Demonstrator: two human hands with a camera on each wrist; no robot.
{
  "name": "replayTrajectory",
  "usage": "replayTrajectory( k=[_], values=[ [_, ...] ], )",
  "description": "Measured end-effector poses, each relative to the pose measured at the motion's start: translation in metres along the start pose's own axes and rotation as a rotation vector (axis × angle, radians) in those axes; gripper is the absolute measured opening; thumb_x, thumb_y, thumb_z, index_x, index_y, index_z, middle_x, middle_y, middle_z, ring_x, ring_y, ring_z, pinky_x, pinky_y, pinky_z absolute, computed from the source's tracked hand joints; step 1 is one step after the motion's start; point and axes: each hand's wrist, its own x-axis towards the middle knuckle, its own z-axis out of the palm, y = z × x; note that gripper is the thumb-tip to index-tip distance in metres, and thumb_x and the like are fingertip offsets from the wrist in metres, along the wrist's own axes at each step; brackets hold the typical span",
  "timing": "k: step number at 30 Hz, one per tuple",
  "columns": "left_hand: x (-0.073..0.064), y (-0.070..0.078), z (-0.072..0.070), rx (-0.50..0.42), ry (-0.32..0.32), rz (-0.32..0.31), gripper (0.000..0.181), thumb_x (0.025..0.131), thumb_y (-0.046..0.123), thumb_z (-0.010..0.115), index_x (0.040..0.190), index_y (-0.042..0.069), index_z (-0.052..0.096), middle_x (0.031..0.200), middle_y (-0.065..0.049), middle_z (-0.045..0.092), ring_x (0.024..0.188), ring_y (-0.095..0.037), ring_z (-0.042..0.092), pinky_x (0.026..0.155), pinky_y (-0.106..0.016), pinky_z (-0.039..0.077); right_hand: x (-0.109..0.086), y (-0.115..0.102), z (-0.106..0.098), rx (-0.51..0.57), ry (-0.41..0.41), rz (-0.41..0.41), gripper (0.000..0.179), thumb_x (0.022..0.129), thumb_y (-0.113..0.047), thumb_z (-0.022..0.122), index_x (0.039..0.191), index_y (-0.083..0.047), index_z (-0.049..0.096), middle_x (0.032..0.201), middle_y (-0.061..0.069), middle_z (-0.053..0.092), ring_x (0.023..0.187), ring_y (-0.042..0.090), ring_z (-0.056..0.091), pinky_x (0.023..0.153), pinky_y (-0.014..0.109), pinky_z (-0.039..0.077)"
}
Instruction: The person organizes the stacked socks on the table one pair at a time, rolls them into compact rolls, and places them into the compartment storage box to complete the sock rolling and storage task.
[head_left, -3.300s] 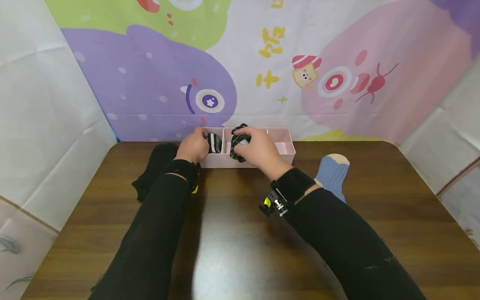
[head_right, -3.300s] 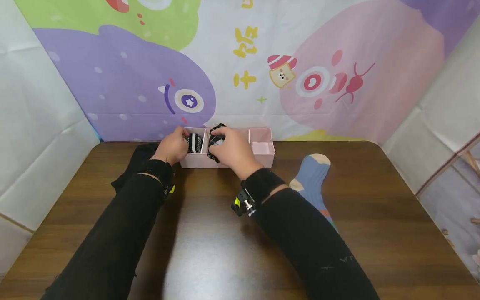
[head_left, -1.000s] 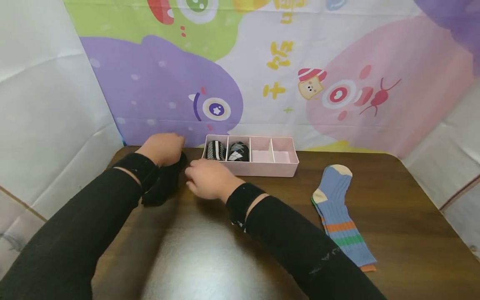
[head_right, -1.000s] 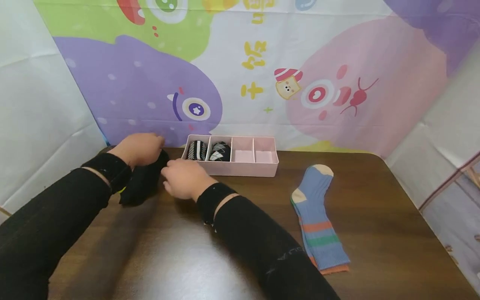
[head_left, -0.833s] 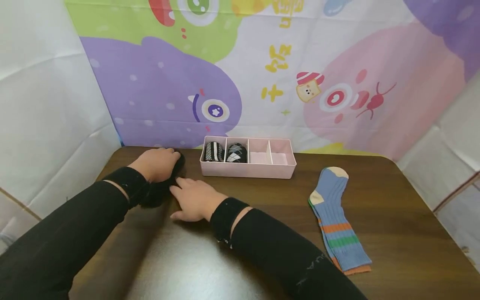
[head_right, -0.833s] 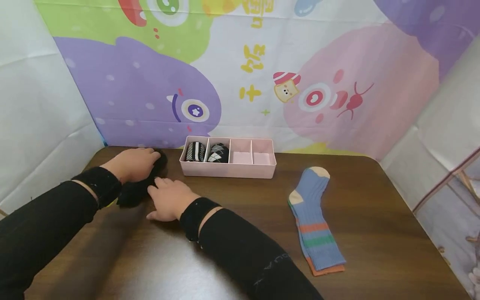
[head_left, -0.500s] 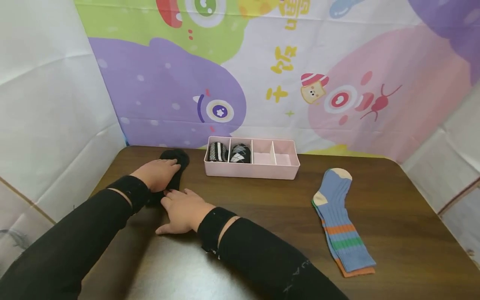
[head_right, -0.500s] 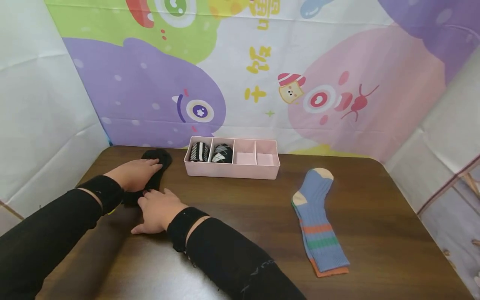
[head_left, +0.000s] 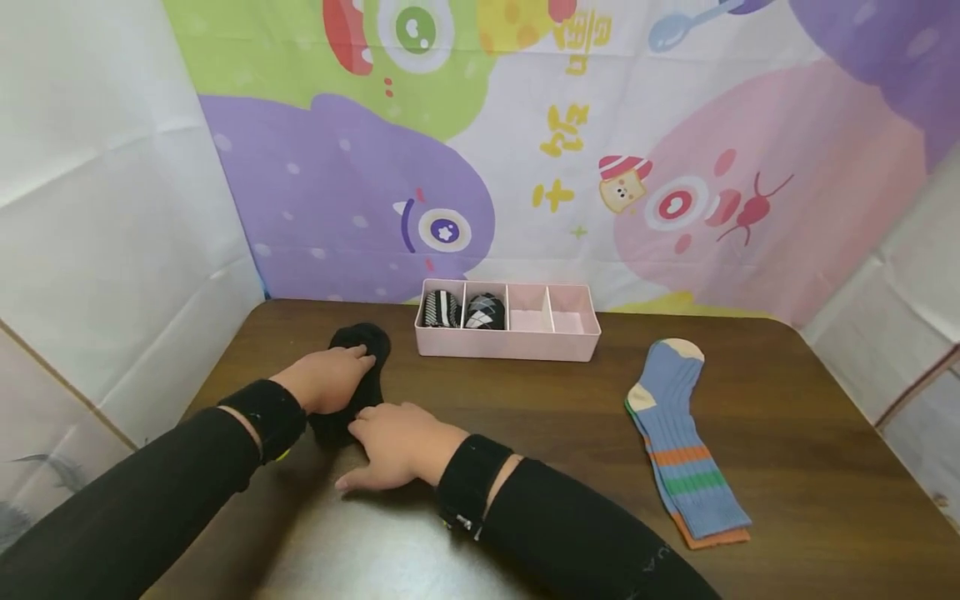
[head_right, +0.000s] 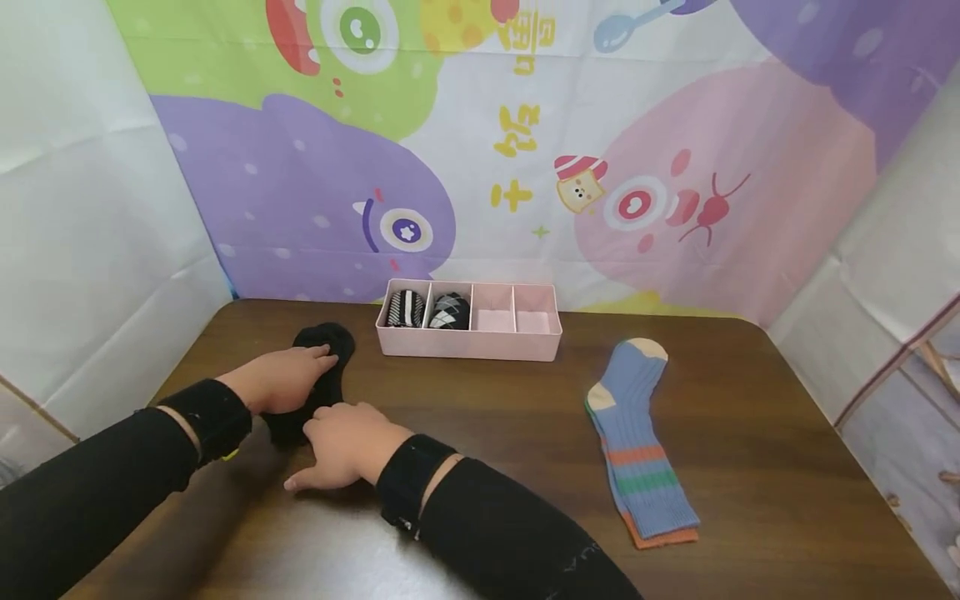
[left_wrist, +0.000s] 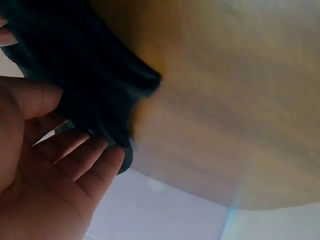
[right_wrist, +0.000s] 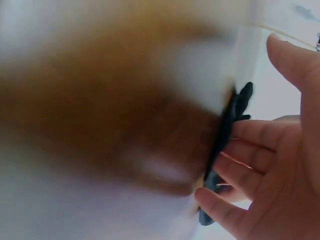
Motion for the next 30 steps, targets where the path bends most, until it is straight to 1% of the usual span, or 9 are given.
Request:
replayTrajectory(
  k=[5,9,15,20,22,24,27,28,30],
  values=[
    [-0.005,0.030,0.009,-0.015,0.058,0.033,0.054,0.096,0.021,0.059,0.144,-0.001,0.044,0.150,-0.025,0.038,0.135,-0.040,0.038,0.106,-0.054,0.037,-0.031,0.004,0.007,0.009,0.011,-0.029,0.069,0.088,-0.066,0.055,0.139,-0.019,0.053,0.136,-0.005,0.051,0.126,0.015,0.048,0.102,0.038,0.043],
    [-0.005,0.056,0.011,-0.045,0.120,0.077,0.055,0.096,0.024,0.060,0.143,-0.002,0.046,0.149,-0.024,0.039,0.136,-0.038,0.038,0.107,-0.050,0.037,-0.054,0.005,0.005,-0.001,0.006,-0.014,0.060,0.088,-0.058,0.062,0.132,-0.018,0.059,0.126,-0.004,0.055,0.118,0.016,0.053,0.097,0.040,0.046],
    [-0.014,0.091,0.009,-0.095,0.179,0.114,0.049,0.095,0.020,0.061,0.137,-0.002,0.052,0.144,-0.024,0.046,0.132,-0.038,0.044,0.105,-0.050,0.039,-0.085,0.001,0.000,-0.029,-0.044,0.009,0.056,0.089,-0.056,0.062,0.130,-0.018,0.061,0.136,-0.002,0.054,0.121,0.020,0.053,0.097,0.041,0.047],
    [-0.023,0.123,0.001,-0.131,0.167,0.147,0.045,0.092,0.014,0.063,0.135,0.000,0.056,0.142,-0.022,0.050,0.130,-0.036,0.047,0.104,-0.049,0.042,-0.110,0.006,0.002,0.013,-0.107,0.014,0.048,0.092,-0.049,0.061,0.130,-0.019,0.062,0.140,-0.003,0.052,0.124,0.020,0.053,0.098,0.038,0.047],
    [-0.024,0.137,-0.004,-0.136,0.144,0.174,0.048,0.091,0.019,0.065,0.136,0.004,0.057,0.144,-0.019,0.049,0.132,-0.034,0.045,0.105,-0.048,0.041,-0.120,0.010,0.003,0.062,-0.111,0.013,0.035,0.093,-0.041,0.061,0.119,-0.019,0.068,0.128,-0.004,0.060,0.112,0.017,0.059,0.091,0.034,0.050],
    [-0.027,0.147,-0.005,-0.154,0.120,0.204,0.053,0.089,0.026,0.069,0.137,0.007,0.056,0.146,-0.017,0.047,0.134,-0.032,0.043,0.107,-0.047,0.039,-0.128,0.013,0.005,0.140,-0.113,0.008,0.018,0.093,-0.031,0.062,0.101,-0.019,0.072,0.106,-0.005,0.067,0.091,0.014,0.063,0.076,0.029,0.051],
    [-0.031,0.162,-0.004,-0.170,0.109,0.237,0.057,0.090,0.034,0.068,0.139,0.008,0.055,0.148,-0.017,0.045,0.136,-0.032,0.041,0.108,-0.046,0.037,-0.141,0.017,0.008,0.240,-0.082,0.011,0.014,0.091,-0.022,0.063,0.078,-0.022,0.068,0.076,-0.009,0.060,0.063,0.009,0.055,0.059,0.026,0.046],
    [-0.032,0.165,-0.004,-0.180,0.106,0.240,0.057,0.091,0.034,0.067,0.139,0.007,0.054,0.148,-0.017,0.044,0.136,-0.033,0.040,0.109,-0.046,0.037,-0.145,0.018,0.009,0.262,-0.075,0.011,0.015,0.091,-0.020,0.063,0.077,-0.023,0.069,0.074,-0.010,0.058,0.062,0.008,0.054,0.058,0.025,0.045],
    [-0.035,0.169,-0.003,-0.191,0.108,0.223,0.055,0.092,0.028,0.067,0.140,0.007,0.053,0.150,-0.017,0.042,0.137,-0.033,0.038,0.109,-0.046,0.036,-0.153,0.020,0.010,0.272,-0.063,-0.002,0.012,0.091,-0.020,0.062,0.086,-0.023,0.073,0.082,-0.012,0.062,0.070,0.005,0.057,0.064,0.023,0.048]
  ],
)
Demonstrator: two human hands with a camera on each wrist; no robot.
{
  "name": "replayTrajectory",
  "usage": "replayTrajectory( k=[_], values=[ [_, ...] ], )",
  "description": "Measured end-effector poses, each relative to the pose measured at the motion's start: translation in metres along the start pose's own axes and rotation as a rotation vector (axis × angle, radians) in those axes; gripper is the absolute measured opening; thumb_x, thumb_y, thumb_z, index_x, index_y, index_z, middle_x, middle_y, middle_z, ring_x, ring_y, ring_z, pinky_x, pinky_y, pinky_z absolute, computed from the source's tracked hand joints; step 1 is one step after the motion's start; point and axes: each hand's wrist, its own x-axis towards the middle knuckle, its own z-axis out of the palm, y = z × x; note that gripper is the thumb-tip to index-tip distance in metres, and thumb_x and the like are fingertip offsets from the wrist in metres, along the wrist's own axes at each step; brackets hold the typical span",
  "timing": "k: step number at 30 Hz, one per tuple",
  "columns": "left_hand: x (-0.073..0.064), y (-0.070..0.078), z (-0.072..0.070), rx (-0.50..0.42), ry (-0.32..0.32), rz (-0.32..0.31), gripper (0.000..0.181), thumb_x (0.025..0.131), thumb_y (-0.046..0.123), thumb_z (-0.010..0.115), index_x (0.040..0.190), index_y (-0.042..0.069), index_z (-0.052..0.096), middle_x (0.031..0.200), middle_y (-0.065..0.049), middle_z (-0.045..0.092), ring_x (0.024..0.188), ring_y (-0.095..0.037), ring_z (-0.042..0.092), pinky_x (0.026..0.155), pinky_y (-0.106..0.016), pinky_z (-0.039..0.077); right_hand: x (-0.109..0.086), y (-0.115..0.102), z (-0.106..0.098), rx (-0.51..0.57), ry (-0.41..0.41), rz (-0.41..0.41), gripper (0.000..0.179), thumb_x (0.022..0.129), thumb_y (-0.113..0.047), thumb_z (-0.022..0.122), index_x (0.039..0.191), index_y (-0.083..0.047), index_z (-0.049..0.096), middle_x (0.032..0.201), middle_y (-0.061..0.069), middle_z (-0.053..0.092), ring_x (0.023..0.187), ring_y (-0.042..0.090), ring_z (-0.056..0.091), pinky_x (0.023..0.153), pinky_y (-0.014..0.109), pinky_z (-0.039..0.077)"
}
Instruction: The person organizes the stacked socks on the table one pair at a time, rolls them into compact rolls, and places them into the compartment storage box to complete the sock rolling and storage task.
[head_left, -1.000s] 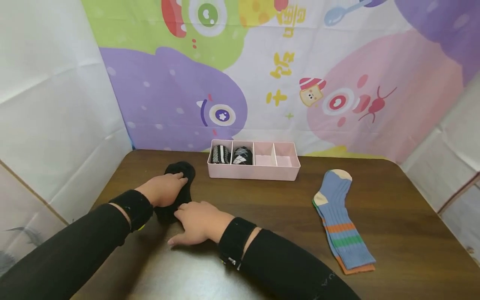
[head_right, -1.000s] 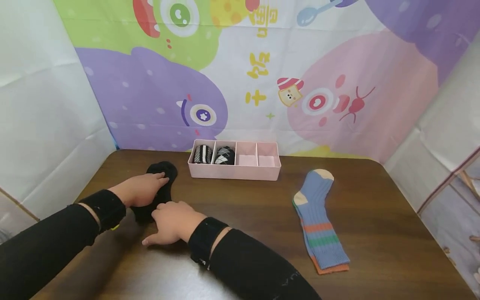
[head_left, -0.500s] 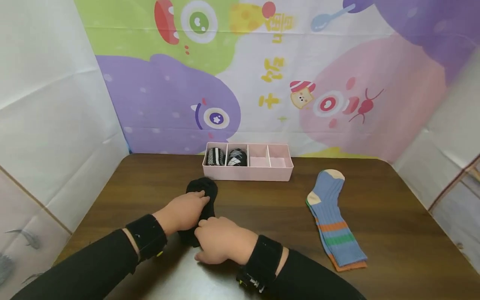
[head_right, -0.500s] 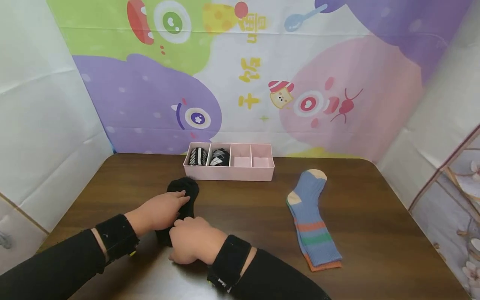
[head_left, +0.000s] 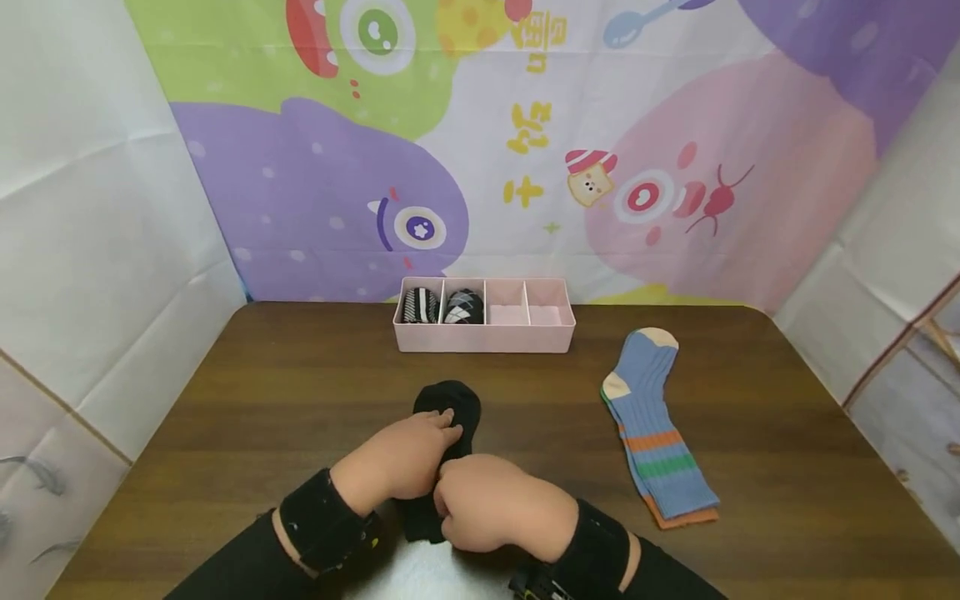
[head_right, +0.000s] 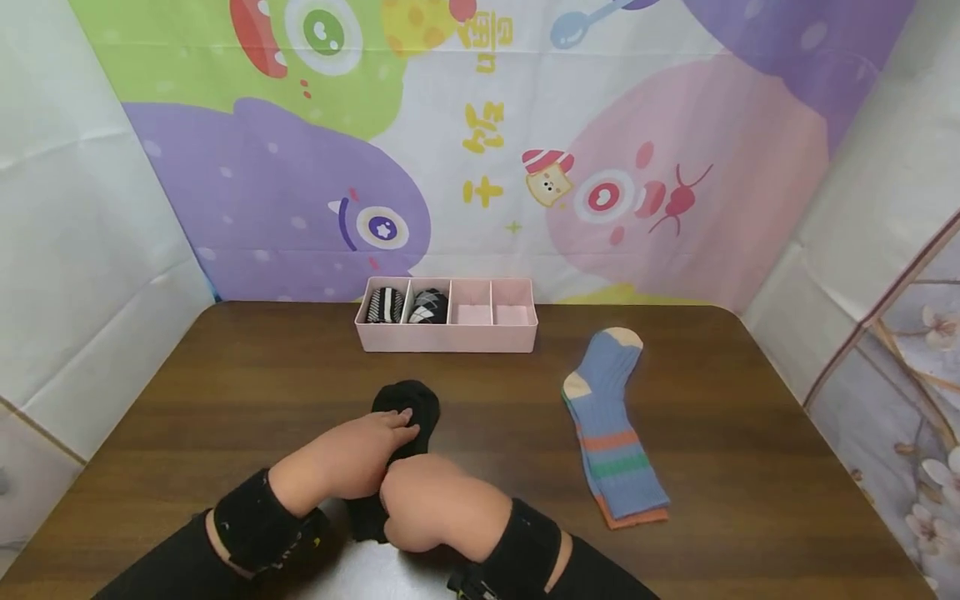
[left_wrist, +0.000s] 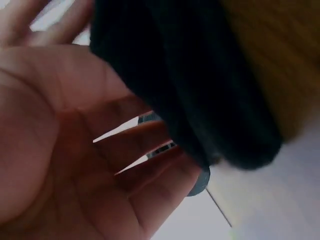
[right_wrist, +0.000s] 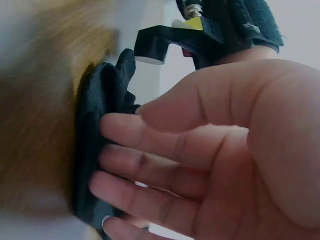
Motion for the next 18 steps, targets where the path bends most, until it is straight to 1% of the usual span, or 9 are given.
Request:
replayTrajectory(
  k=[1,3,5,7,8,10,12,14,18],
  values=[
    [-0.001,0.001,0.001,-0.007,0.004,-0.013,0.054,0.092,0.025,0.066,0.141,0.007,0.052,0.150,-0.017,0.041,0.138,-0.033,0.037,0.109,-0.046,0.036,-0.003,0.001,0.001,-0.003,0.004,-0.008,0.013,0.091,-0.020,0.062,0.093,-0.023,0.075,0.088,-0.013,0.063,0.076,0.004,0.059,0.069,0.023,0.050],
    [-0.003,0.001,0.000,-0.024,0.010,-0.046,0.055,0.091,0.017,0.067,0.142,0.008,0.051,0.152,-0.015,0.039,0.140,-0.032,0.035,0.109,-0.046,0.036,-0.008,0.002,0.002,-0.023,0.001,-0.029,0.019,0.092,-0.021,0.062,0.106,-0.022,0.075,0.100,-0.012,0.064,0.087,0.005,0.061,0.078,0.025,0.052],
    [-0.005,0.000,-0.002,-0.039,0.014,-0.075,0.057,0.089,0.012,0.069,0.143,0.010,0.050,0.153,-0.014,0.037,0.141,-0.032,0.033,0.109,-0.046,0.036,-0.012,0.001,0.002,-0.048,-0.009,-0.038,0.023,0.094,-0.023,0.060,0.113,-0.022,0.073,0.105,-0.010,0.064,0.092,0.007,0.062,0.082,0.027,0.052],
    [-0.006,0.001,-0.003,-0.056,0.021,-0.084,0.058,0.088,0.012,0.070,0.143,0.010,0.051,0.153,-0.013,0.037,0.141,-0.032,0.033,0.109,-0.046,0.036,-0.015,-0.001,0.004,-0.081,-0.019,-0.033,0.024,0.095,-0.025,0.060,0.116,-0.023,0.071,0.107,-0.009,0.064,0.094,0.009,0.062,0.084,0.028,0.052],
    [-0.006,0.002,-0.003,-0.060,0.023,-0.083,0.058,0.088,0.013,0.070,0.143,0.010,0.051,0.153,-0.014,0.037,0.141,-0.032,0.033,0.109,-0.047,0.036,-0.017,-0.002,0.005,-0.100,-0.022,-0.028,0.025,0.095,-0.027,0.059,0.117,-0.024,0.071,0.111,-0.008,0.064,0.097,0.010,0.062,0.086,0.029,0.051],
    [-0.005,0.003,0.000,-0.062,0.022,-0.073,0.058,0.088,0.014,0.070,0.143,0.010,0.050,0.153,-0.014,0.037,0.140,-0.033,0.033,0.109,-0.047,0.037,-0.020,-0.004,0.007,-0.130,-0.023,-0.012,0.025,0.096,-0.029,0.059,0.118,-0.025,0.071,0.117,-0.008,0.064,0.102,0.011,0.061,0.089,0.031,0.051],
    [-0.003,0.005,0.004,-0.070,0.018,-0.053,0.059,0.088,0.016,0.071,0.143,0.010,0.050,0.153,-0.014,0.037,0.140,-0.033,0.033,0.109,-0.046,0.037,-0.023,-0.004,0.011,-0.155,-0.019,-0.001,0.025,0.095,-0.030,0.060,0.117,-0.025,0.071,0.119,-0.007,0.063,0.104,0.012,0.061,0.090,0.032,0.051],
    [-0.003,0.002,0.006,-0.076,0.013,-0.042,0.061,0.088,0.018,0.071,0.144,0.011,0.049,0.154,-0.014,0.036,0.141,-0.033,0.031,0.109,-0.045,0.036,-0.023,-0.006,0.012,-0.190,-0.001,-0.005,0.023,0.093,-0.029,0.063,0.114,-0.025,0.072,0.116,-0.007,0.064,0.101,0.012,0.062,0.089,0.032,0.051],
    [-0.006,-0.007,0.006,-0.116,-0.001,-0.024,0.066,0.086,0.021,0.074,0.145,0.013,0.047,0.155,-0.013,0.034,0.143,-0.032,0.028,0.112,-0.045,0.031,-0.019,-0.006,0.011,-0.251,0.024,-0.028,0.017,0.090,-0.023,0.069,0.105,-0.028,0.074,0.097,-0.011,0.063,0.085,0.008,0.061,0.077,0.026,0.052]
  ],
)
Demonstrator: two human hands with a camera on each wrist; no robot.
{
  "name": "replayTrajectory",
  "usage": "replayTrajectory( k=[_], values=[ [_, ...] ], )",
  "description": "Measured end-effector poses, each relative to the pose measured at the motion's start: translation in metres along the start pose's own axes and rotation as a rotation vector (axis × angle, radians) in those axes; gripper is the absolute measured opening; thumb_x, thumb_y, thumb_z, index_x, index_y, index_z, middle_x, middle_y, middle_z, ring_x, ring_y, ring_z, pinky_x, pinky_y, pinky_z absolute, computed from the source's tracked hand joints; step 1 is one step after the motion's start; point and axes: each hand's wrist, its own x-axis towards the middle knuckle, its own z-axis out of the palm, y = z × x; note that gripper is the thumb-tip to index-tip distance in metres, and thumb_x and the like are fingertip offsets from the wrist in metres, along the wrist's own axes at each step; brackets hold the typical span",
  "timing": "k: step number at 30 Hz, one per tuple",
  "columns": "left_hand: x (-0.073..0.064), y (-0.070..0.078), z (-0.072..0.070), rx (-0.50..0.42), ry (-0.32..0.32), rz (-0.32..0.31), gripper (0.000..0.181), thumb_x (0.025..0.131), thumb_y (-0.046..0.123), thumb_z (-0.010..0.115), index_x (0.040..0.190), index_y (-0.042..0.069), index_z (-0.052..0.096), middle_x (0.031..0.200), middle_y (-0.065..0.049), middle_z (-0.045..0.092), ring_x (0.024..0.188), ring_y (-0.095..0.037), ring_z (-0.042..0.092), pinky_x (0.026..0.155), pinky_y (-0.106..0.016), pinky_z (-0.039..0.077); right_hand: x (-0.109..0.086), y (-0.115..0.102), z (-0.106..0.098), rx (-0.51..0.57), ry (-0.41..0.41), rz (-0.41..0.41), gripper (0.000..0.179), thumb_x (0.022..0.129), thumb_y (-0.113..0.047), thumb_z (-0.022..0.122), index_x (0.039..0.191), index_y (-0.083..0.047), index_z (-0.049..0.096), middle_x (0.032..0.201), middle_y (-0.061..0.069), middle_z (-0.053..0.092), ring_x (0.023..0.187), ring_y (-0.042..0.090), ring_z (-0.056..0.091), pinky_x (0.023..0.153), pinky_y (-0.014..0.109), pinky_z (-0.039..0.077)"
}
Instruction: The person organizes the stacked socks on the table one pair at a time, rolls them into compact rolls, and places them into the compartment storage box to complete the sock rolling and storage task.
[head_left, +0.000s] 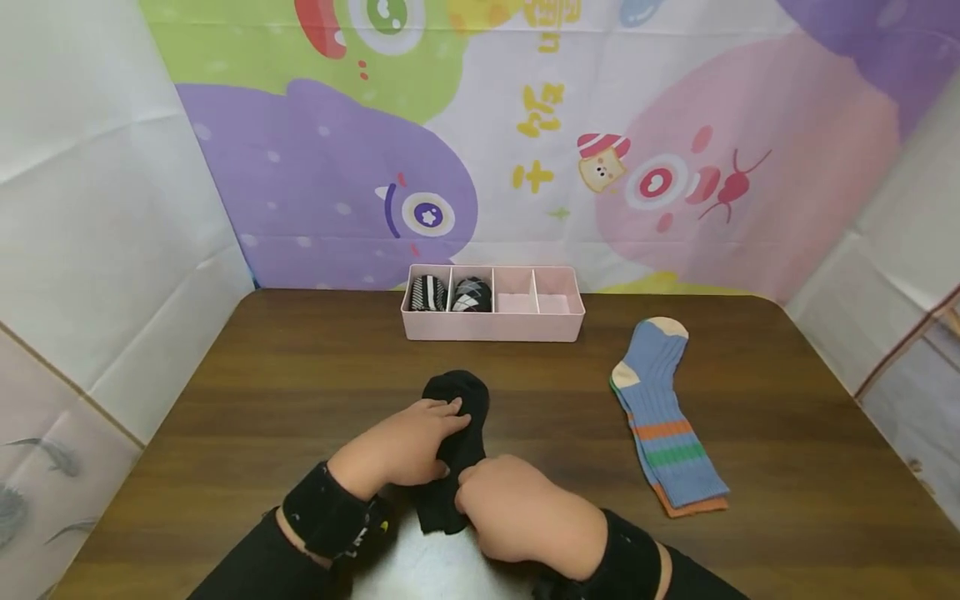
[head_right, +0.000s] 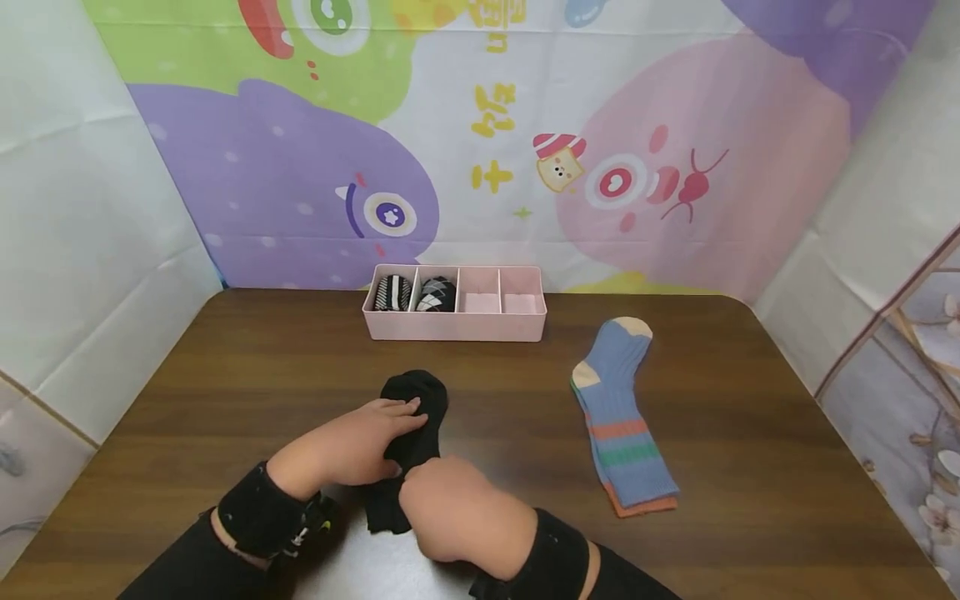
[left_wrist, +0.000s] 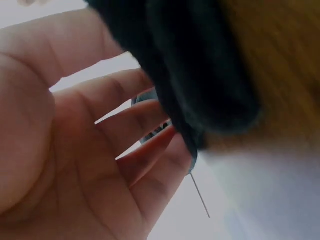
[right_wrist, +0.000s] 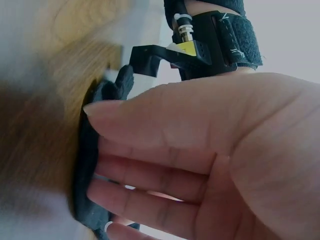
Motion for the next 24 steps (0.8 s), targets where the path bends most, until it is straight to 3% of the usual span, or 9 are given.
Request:
replayTrajectory(
  k=[7,15,24],
  values=[
    [0.002,-0.003,-0.001,-0.017,-0.004,0.024,0.067,0.084,0.022,0.075,0.145,0.012,0.048,0.155,-0.014,0.034,0.142,-0.034,0.028,0.112,-0.047,0.031,0.004,0.005,-0.001,-0.006,0.008,-0.006,0.017,0.087,-0.018,0.072,0.100,-0.030,0.075,0.093,-0.013,0.061,0.082,0.008,0.060,0.076,0.027,0.052],
    [-0.001,-0.003,-0.001,0.003,0.001,-0.010,0.066,0.084,0.021,0.075,0.144,0.013,0.049,0.154,-0.013,0.036,0.141,-0.034,0.030,0.110,-0.046,0.034,0.008,0.002,0.000,-0.010,0.032,-0.010,0.014,0.089,-0.019,0.070,0.097,-0.030,0.075,0.091,-0.013,0.061,0.081,0.008,0.060,0.075,0.028,0.052],
    [0.000,0.002,0.000,-0.008,0.011,-0.007,0.066,0.084,0.022,0.075,0.144,0.013,0.049,0.154,-0.012,0.037,0.141,-0.035,0.031,0.111,-0.047,0.034,0.012,0.004,0.007,-0.020,0.061,0.019,0.011,0.088,-0.019,0.071,0.090,-0.029,0.075,0.092,-0.011,0.062,0.081,0.008,0.060,0.076,0.028,0.052]
  ],
)
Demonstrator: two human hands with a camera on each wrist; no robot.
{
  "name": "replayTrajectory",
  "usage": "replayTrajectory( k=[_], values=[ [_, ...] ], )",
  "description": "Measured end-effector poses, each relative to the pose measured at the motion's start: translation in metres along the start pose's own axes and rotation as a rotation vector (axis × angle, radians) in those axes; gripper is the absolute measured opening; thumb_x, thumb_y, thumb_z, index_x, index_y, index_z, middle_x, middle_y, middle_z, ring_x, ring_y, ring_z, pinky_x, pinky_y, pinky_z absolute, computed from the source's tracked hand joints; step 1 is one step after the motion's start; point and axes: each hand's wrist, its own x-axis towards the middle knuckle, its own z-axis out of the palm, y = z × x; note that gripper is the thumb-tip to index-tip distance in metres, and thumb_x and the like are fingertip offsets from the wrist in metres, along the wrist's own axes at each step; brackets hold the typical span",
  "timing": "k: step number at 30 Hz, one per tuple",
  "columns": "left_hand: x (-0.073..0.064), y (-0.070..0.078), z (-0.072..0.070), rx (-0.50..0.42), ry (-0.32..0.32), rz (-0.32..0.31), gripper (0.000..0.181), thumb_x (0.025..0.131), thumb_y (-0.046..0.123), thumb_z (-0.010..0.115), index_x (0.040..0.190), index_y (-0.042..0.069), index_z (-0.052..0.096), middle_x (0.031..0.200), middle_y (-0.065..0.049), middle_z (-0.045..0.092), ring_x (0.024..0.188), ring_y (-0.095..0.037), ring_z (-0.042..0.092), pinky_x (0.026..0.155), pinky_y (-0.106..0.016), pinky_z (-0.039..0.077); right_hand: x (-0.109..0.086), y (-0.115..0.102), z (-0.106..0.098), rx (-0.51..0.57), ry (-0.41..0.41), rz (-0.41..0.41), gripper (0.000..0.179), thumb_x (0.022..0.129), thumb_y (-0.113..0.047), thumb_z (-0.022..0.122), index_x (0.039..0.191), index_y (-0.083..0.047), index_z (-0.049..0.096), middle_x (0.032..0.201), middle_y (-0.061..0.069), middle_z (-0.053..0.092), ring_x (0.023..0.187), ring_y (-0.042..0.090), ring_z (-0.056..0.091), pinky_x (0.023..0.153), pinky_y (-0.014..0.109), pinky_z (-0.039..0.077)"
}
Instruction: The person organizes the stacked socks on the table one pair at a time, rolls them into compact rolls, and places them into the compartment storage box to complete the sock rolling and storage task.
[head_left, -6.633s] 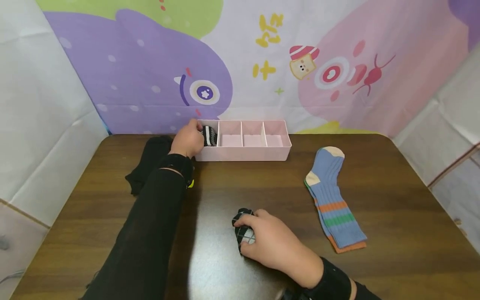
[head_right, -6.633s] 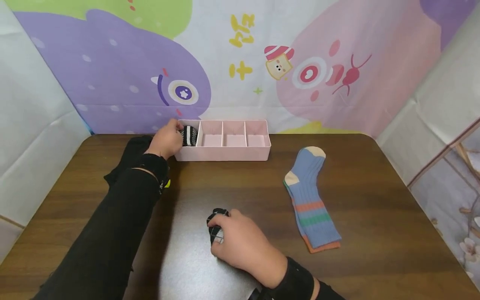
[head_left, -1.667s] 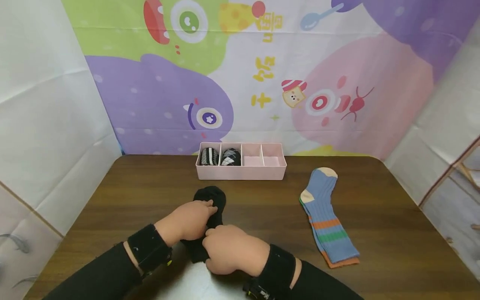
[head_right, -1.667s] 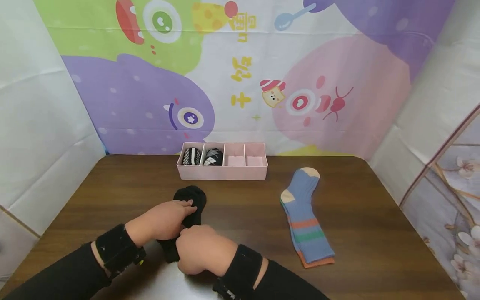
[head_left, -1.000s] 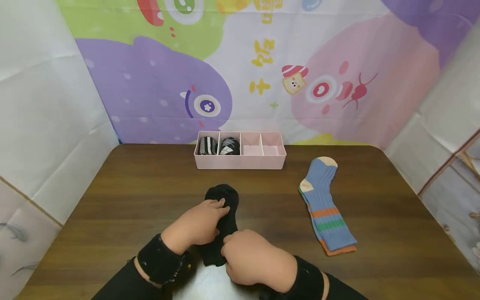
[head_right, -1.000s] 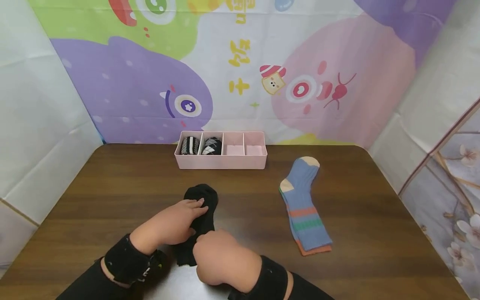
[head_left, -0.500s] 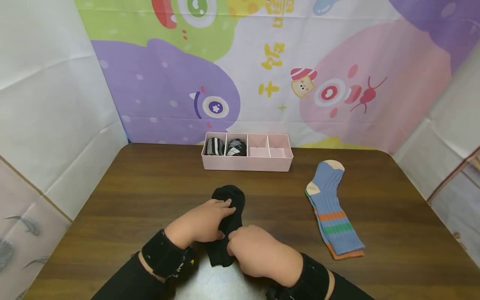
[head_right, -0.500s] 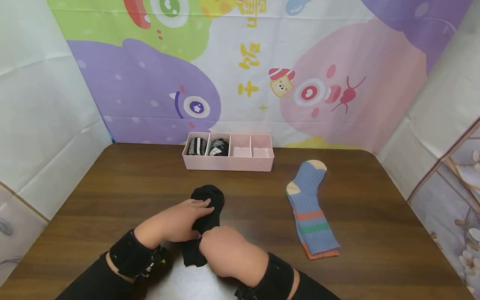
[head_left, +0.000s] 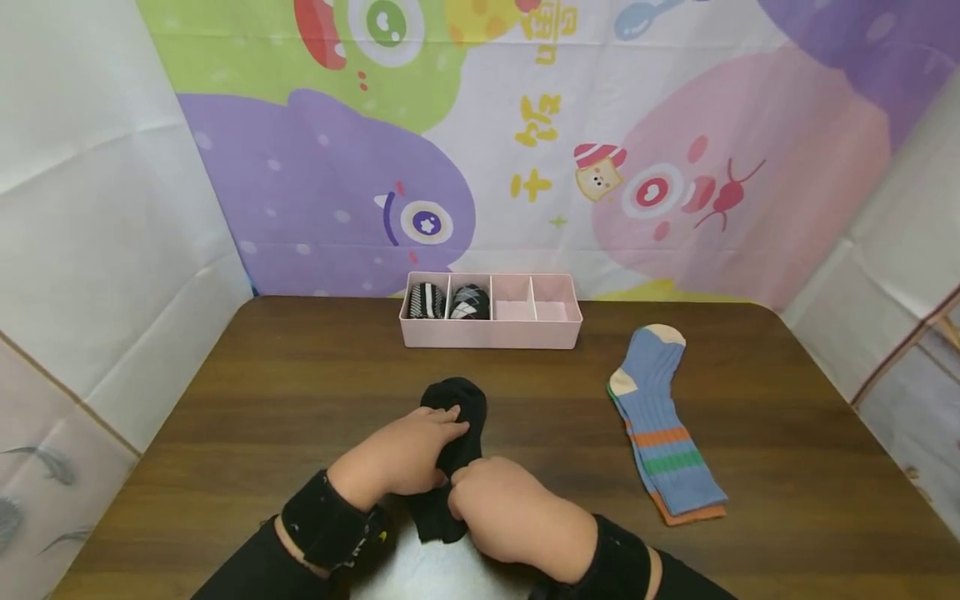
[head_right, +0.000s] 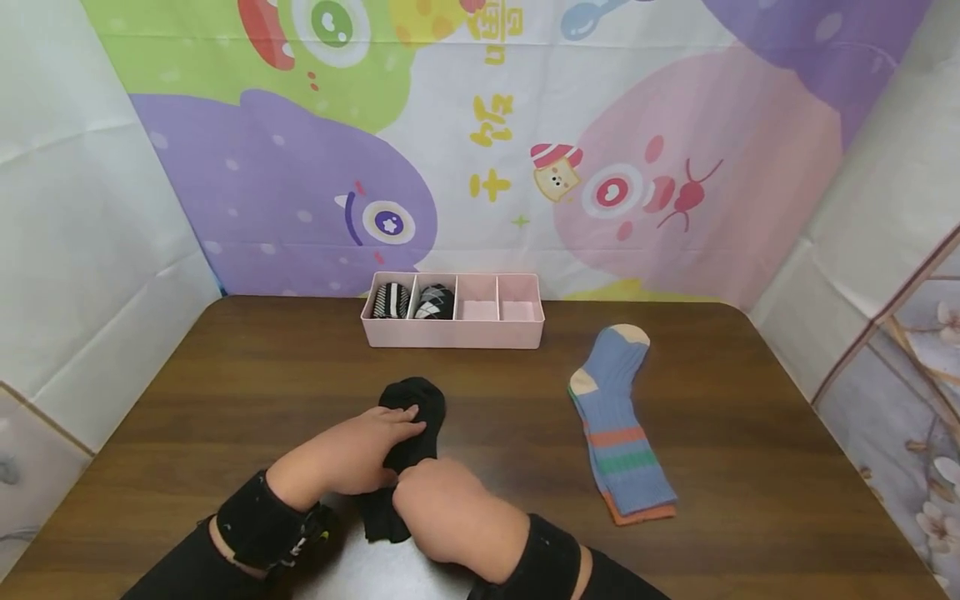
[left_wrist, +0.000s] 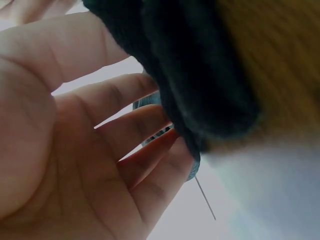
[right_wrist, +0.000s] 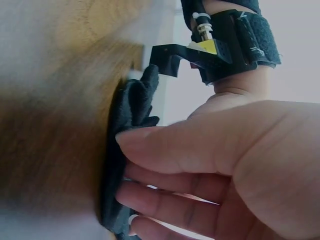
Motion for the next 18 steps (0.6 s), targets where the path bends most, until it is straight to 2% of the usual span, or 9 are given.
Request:
replayTrajectory(
  k=[10,14,18],
  values=[
    [0.0030,0.0069,0.0035,0.015,0.018,-0.012,0.059,0.088,0.024,0.069,0.142,0.011,0.051,0.153,-0.013,0.038,0.140,-0.033,0.034,0.109,-0.047,0.036,0.0052,0.0025,0.0068,0.016,0.036,0.005,0.014,0.089,-0.015,0.069,0.083,-0.027,0.072,0.093,-0.013,0.062,0.079,0.006,0.058,0.076,0.025,0.051],
    [0.0029,0.0064,0.0051,0.022,0.015,-0.017,0.059,0.089,0.025,0.068,0.143,0.012,0.051,0.153,-0.012,0.037,0.140,-0.033,0.033,0.109,-0.046,0.036,0.0071,0.0027,0.0103,0.014,0.055,-0.017,0.015,0.088,-0.012,0.068,0.085,-0.026,0.071,0.094,-0.011,0.063,0.079,0.006,0.058,0.075,0.025,0.052],
    [0.0020,0.0045,0.0042,0.011,0.015,-0.031,0.059,0.089,0.024,0.067,0.144,0.012,0.049,0.154,-0.012,0.036,0.141,-0.032,0.031,0.110,-0.047,0.035,0.0103,0.0004,0.0086,-0.026,0.056,-0.032,0.013,0.088,-0.013,0.069,0.095,-0.024,0.072,0.100,-0.010,0.063,0.085,0.009,0.060,0.078,0.028,0.052]
  ],
)
